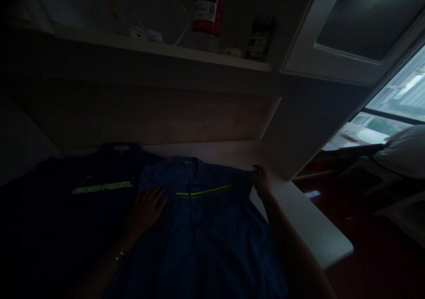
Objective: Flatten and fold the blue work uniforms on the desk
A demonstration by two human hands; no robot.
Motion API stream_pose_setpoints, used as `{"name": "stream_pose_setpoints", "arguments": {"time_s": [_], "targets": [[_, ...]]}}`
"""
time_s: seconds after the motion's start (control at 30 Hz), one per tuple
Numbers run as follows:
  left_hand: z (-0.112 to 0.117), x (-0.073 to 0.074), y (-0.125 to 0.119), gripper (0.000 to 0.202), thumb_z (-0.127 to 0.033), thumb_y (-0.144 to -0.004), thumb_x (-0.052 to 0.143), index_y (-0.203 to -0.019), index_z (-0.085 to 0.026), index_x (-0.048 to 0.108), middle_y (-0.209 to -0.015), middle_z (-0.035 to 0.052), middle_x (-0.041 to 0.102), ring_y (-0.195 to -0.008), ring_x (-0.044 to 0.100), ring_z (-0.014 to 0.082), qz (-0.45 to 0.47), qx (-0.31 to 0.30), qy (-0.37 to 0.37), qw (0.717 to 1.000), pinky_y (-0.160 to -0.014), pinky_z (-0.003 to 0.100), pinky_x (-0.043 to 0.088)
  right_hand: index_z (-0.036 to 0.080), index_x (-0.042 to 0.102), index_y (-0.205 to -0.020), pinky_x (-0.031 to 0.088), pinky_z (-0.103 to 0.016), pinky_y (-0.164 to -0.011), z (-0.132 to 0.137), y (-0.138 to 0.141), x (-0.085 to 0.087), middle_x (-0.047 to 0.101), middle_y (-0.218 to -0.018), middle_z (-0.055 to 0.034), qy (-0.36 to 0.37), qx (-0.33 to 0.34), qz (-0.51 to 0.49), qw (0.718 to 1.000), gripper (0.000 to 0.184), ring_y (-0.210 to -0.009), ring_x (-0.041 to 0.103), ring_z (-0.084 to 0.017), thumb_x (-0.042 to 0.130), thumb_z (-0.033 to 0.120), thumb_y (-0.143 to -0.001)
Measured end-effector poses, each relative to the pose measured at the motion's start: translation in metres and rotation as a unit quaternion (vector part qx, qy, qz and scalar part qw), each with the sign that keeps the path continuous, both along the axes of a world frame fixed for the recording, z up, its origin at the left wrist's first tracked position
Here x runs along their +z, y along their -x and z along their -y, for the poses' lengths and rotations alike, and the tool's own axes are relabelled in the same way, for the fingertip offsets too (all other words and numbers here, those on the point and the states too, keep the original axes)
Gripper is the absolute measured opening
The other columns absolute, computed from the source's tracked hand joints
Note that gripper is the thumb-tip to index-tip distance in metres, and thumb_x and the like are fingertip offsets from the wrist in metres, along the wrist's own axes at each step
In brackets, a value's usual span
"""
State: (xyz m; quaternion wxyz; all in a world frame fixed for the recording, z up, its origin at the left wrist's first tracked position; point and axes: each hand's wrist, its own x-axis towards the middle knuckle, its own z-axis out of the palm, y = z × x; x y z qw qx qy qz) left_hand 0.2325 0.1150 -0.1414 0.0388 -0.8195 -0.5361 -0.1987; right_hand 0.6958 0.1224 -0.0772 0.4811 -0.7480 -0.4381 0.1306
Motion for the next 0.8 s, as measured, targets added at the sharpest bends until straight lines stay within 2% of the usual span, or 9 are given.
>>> {"name": "stream_pose_setpoints", "arguments": {"time_s": [0.13, 0.2, 0.27, 0.33, 0.47, 0.57, 0.67, 0.73, 0.8], "targets": [[0.001, 0.002, -0.001, 0.048, -0.048, -0.096, 0.038, -0.133, -0.024, 0.058, -0.141, 0.009, 0.057, -0.128, 0.051, 0.0282, 0.008, 0.005, -0.003, 1.0, -0.111, 0.05, 0.03, 0.019, 0.068, -0.108, 0.047, -0.037, -0.096, -0.003, 0.061, 0.0, 0.066, -0.113, -0.0105, -0.01, 0.252, 0.16, 0.954, 0.043, -0.107, 0.061, -0.024, 0.051, 0.017, -0.069], [0.002, 0.001, -0.001, 0.047, -0.048, -0.096, 0.038, -0.132, -0.024, 0.058, -0.141, 0.0089, 0.057, -0.127, 0.051, 0.0279, 0.009, 0.006, 0.003, 1.0, -0.111, 0.05, 0.031, 0.021, 0.068, -0.113, 0.047, -0.038, -0.097, 0.005, 0.089, -0.004, 0.067, -0.116, -0.009, 0.02, 0.384, 0.192, 0.903, 0.044, -0.105, 0.063, -0.023, 0.051, 0.015, -0.072], [0.002, -0.001, -0.001, 0.047, -0.048, -0.096, 0.037, -0.131, -0.024, 0.059, -0.141, 0.009, 0.057, -0.127, 0.051, 0.0276, 0.013, 0.004, 0.004, 1.0, -0.111, 0.05, 0.032, 0.024, 0.065, -0.119, 0.05, -0.037, -0.092, 0.013, 0.106, -0.008, 0.066, -0.119, -0.0081, 0.042, 0.445, 0.185, 0.875, 0.044, -0.098, 0.065, -0.022, 0.056, 0.019, -0.076], [0.002, -0.001, 0.0, 0.047, -0.047, -0.096, 0.038, -0.131, -0.023, 0.058, -0.141, 0.0099, 0.056, -0.128, 0.051, 0.0274, 0.019, 0.0, 0.001, 1.0, -0.111, 0.05, 0.033, 0.024, 0.065, -0.119, 0.052, -0.038, -0.088, 0.017, 0.11, -0.011, 0.067, -0.118, -0.0082, 0.026, 0.416, 0.167, 0.894, 0.038, -0.094, 0.066, -0.022, 0.059, 0.029, -0.081], [0.007, 0.013, -0.001, 0.044, -0.042, -0.097, 0.038, -0.126, -0.018, 0.061, -0.136, 0.0134, 0.059, -0.122, 0.054, 0.0286, 0.042, 0.014, -0.023, 0.999, -0.107, 0.049, 0.038, 0.02, 0.066, -0.111, 0.05, -0.041, -0.093, 0.009, 0.094, -0.017, 0.067, -0.113, -0.0113, -0.019, 0.225, 0.162, 0.96, 0.037, -0.101, 0.064, -0.025, 0.048, 0.044, -0.09], [0.029, 0.036, -0.004, 0.038, -0.038, -0.097, 0.039, -0.118, -0.017, 0.063, -0.125, 0.0136, 0.064, -0.117, 0.057, 0.0277, 0.091, 0.018, -0.051, 0.994, -0.106, 0.049, 0.039, 0.016, 0.06, -0.127, 0.04, -0.045, -0.106, 0.006, 0.087, -0.033, 0.058, -0.133, -0.0166, 0.05, 0.169, 0.237, 0.955, 0.046, -0.123, 0.053, -0.029, 0.039, 0.042, -0.094], [0.08, 0.048, -0.001, 0.033, -0.038, -0.095, 0.044, -0.116, -0.02, 0.062, -0.12, 0.0123, 0.064, -0.115, 0.058, 0.0263, 0.161, 0.028, -0.035, 0.986, -0.104, 0.046, 0.043, 0.022, 0.046, -0.144, 0.021, -0.059, -0.115, 0.013, 0.091, -0.055, 0.039, -0.154, -0.0118, 0.178, 0.219, 0.3, 0.911, 0.052, -0.143, 0.031, -0.032, 0.036, 0.041, -0.097], [0.128, 0.041, 0.009, 0.034, -0.043, -0.093, 0.047, -0.117, -0.025, 0.061, -0.12, 0.011, 0.064, -0.114, 0.058, 0.0269, 0.203, 0.061, 0.015, 0.977, -0.101, 0.047, 0.046, 0.026, 0.038, -0.148, 0.012, -0.066, -0.113, 0.018, 0.096, -0.065, 0.032, -0.158, -0.0083, 0.223, 0.249, 0.306, 0.891, 0.053, -0.146, 0.023, -0.032, 0.034, 0.043, -0.098], [0.18, 0.024, 0.028, 0.035, -0.048, -0.09, 0.048, -0.117, -0.03, 0.061, -0.121, 0.0106, 0.063, -0.115, 0.059, 0.0288, 0.231, 0.116, 0.076, 0.963, -0.1, 0.049, 0.048, 0.026, 0.035, -0.15, 0.012, -0.066, -0.114, 0.021, 0.096, -0.067, 0.032, -0.158, -0.0088, 0.204, 0.252, 0.284, 0.902, 0.055, -0.146, 0.024, -0.031, 0.031, 0.044, -0.098]]}}
